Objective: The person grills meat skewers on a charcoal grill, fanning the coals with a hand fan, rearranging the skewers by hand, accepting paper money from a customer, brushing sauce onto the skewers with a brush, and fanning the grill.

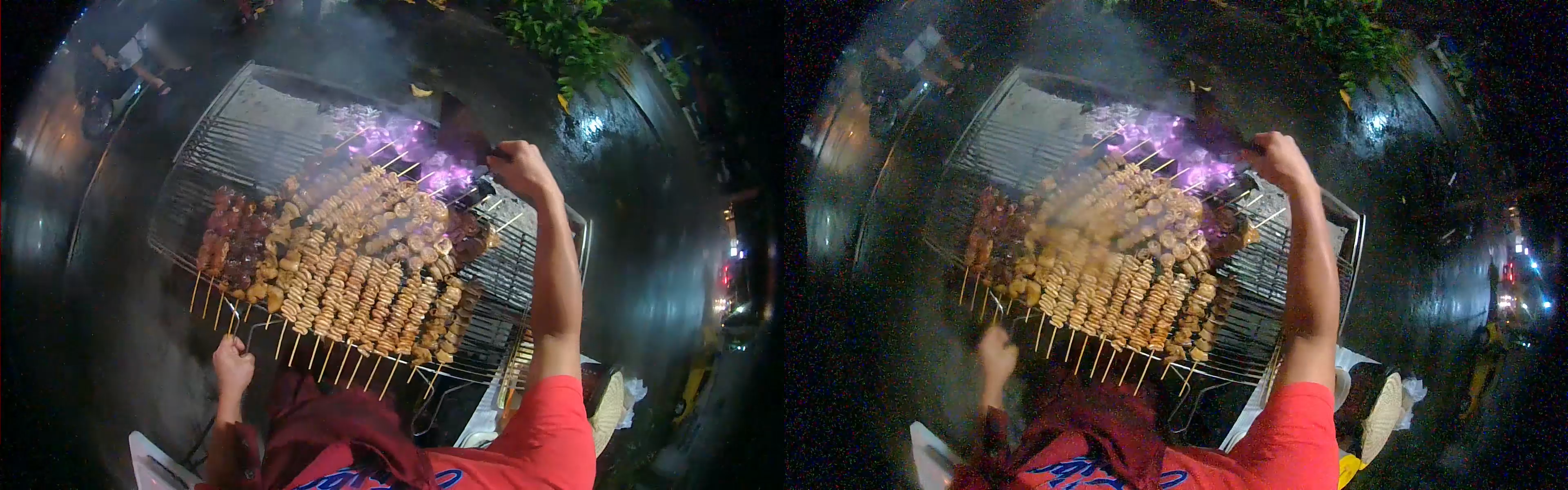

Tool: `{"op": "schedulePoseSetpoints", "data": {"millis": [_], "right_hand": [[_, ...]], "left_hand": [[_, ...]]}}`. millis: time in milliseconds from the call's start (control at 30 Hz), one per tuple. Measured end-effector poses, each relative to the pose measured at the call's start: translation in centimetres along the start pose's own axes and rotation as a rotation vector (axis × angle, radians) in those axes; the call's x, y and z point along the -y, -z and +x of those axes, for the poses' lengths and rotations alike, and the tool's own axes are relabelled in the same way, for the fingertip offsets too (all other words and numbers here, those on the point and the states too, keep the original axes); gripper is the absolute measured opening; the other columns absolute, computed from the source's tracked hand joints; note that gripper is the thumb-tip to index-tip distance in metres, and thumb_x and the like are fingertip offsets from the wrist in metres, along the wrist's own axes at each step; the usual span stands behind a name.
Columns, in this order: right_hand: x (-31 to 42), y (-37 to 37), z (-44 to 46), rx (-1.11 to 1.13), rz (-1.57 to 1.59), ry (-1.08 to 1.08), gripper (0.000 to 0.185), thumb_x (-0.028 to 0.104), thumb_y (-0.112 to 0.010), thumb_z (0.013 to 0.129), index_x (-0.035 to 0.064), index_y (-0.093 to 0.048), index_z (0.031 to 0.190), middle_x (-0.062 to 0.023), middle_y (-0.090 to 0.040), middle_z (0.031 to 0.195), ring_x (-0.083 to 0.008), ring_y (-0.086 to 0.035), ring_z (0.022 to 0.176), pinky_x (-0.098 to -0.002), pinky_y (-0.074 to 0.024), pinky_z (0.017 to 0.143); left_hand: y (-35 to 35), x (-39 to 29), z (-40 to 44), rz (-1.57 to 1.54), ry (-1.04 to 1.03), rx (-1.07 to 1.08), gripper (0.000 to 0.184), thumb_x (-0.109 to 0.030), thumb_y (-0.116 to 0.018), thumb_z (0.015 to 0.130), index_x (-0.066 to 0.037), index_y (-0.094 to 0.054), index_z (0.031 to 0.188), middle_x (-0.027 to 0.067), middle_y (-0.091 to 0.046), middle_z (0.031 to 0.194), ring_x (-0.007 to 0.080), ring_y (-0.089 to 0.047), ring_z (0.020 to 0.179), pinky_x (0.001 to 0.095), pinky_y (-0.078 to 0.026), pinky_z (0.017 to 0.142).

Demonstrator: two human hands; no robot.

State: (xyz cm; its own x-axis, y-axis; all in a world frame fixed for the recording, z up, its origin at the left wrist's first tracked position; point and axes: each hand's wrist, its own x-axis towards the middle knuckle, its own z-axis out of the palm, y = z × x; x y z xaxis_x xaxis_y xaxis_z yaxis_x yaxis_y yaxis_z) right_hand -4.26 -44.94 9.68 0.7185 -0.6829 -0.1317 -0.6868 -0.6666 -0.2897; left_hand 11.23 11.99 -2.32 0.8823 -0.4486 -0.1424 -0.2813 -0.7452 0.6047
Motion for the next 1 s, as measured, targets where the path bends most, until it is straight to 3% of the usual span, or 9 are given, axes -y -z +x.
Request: {"op": "schedulePoseSetpoints", "data": {"millis": [233, 433, 600, 767, 867, 967, 1000], "right_hand": [[-2.2, 0.1, -1.4, -0.087, -0.023, -0.057, 0.024, 0.024, -0.066, 0.077, 0.0028, -0.065, 0.088, -0.0192, -0.064, 0.081, -0.036, -0.062, 0.079, -0.0398, -0.0482, 0.068], [-3.7, -0.5, -2.0, -0.176, 0.04, -0.048, 0.024, 0.026, -0.066, 0.077, 0.0041, -0.065, 0.087, -0.018, -0.064, 0.079, -0.0355, -0.062, 0.077, -0.0405, -0.0477, 0.068], [-4.3, -0.6, -3.1, -0.113, -0.011, -0.074, 0.028, 0.031, -0.068, 0.077, 0.0042, -0.064, 0.086, -0.0187, -0.063, 0.073, -0.0356, -0.062, 0.07, -0.0406, -0.0469, 0.062], [-8.0, -3.2, -4.9, -0.164, -0.005, -0.096, 0.025, 0.024, -0.066, 0.078, -0.0005, -0.062, 0.081, -0.0203, -0.061, 0.07, -0.0276, -0.059, 0.062, -0.0379, -0.0442, 0.062], [-7.0, -2.7, -4.9, -0.209, 0.05, -0.162, 0.027, 0.025, -0.067, 0.078, -0.0019, -0.061, 0.079, -0.0198, -0.06, 0.068, -0.0282, -0.058, 0.06, -0.0371, -0.0446, 0.061], [-5.9, -3.0, -4.1, -0.184, 0.056, -0.167, 0.03, 0.028, -0.067, 0.078, -0.0007, -0.062, 0.084, -0.0227, -0.062, 0.08, -0.0402, -0.06, 0.08, -0.0433, -0.0462, 0.068], [-5.1, -3.1, -4.0, -0.194, 0.032, -0.155, 0.03, 0.028, -0.066, 0.079, -0.0012, -0.061, 0.082, -0.022, -0.062, 0.073, -0.0396, -0.061, 0.075, -0.0428, -0.0462, 0.066]], "left_hand": [[0.0, 0.1, 0.1, 0.04, 0.011, 0.016, 0.02, 0.006, -0.056, 0.058, -0.004, -0.042, 0.067, 0.0021, -0.035, 0.053, 0.0106, -0.034, 0.046, 0.0284, -0.028, 0.044], [-0.9, 2.0, 0.3, 0.14, -0.206, -0.077, 0.021, 0.007, -0.056, 0.058, -0.003, -0.041, 0.067, 0.0029, -0.037, 0.056, 0.0113, -0.034, 0.047, 0.0286, -0.028, 0.045], [-0.3, 0.6, 0.4, 0.061, -0.054, 0.036, 0.022, 0.009, -0.055, 0.058, -0.003, -0.039, 0.067, 0.0019, -0.035, 0.058, 0.0091, -0.033, 0.049, 0.027, -0.028, 0.046], [-0.5, 0.7, 0.4, 0.008, -0.041, 0.029, 0.023, 0.01, -0.055, 0.059, -0.003, -0.038, 0.068, 0.0, -0.035, 0.058, 0.0076, -0.032, 0.051, 0.0259, -0.027, 0.046], [-0.6, 1.0, 0.2, 0.004, -0.032, 0.018, 0.023, 0.01, -0.055, 0.059, -0.003, -0.038, 0.068, -0.0003, -0.034, 0.058, 0.0076, -0.032, 0.051, 0.026, -0.026, 0.046], [0.0, 0.4, 0.3, 0.005, -0.016, 0.042, 0.024, 0.01, -0.055, 0.058, -0.003, -0.038, 0.068, 0.0005, -0.033, 0.057, 0.0081, -0.031, 0.05, 0.0266, -0.027, 0.045], [0.0, 0.3, 0.3, 0.023, -0.02, 0.05, 0.023, 0.01, -0.055, 0.058, -0.003, -0.038, 0.068, 0.0008, -0.033, 0.057, 0.0084, -0.031, 0.049, 0.0268, -0.027, 0.045]]}}
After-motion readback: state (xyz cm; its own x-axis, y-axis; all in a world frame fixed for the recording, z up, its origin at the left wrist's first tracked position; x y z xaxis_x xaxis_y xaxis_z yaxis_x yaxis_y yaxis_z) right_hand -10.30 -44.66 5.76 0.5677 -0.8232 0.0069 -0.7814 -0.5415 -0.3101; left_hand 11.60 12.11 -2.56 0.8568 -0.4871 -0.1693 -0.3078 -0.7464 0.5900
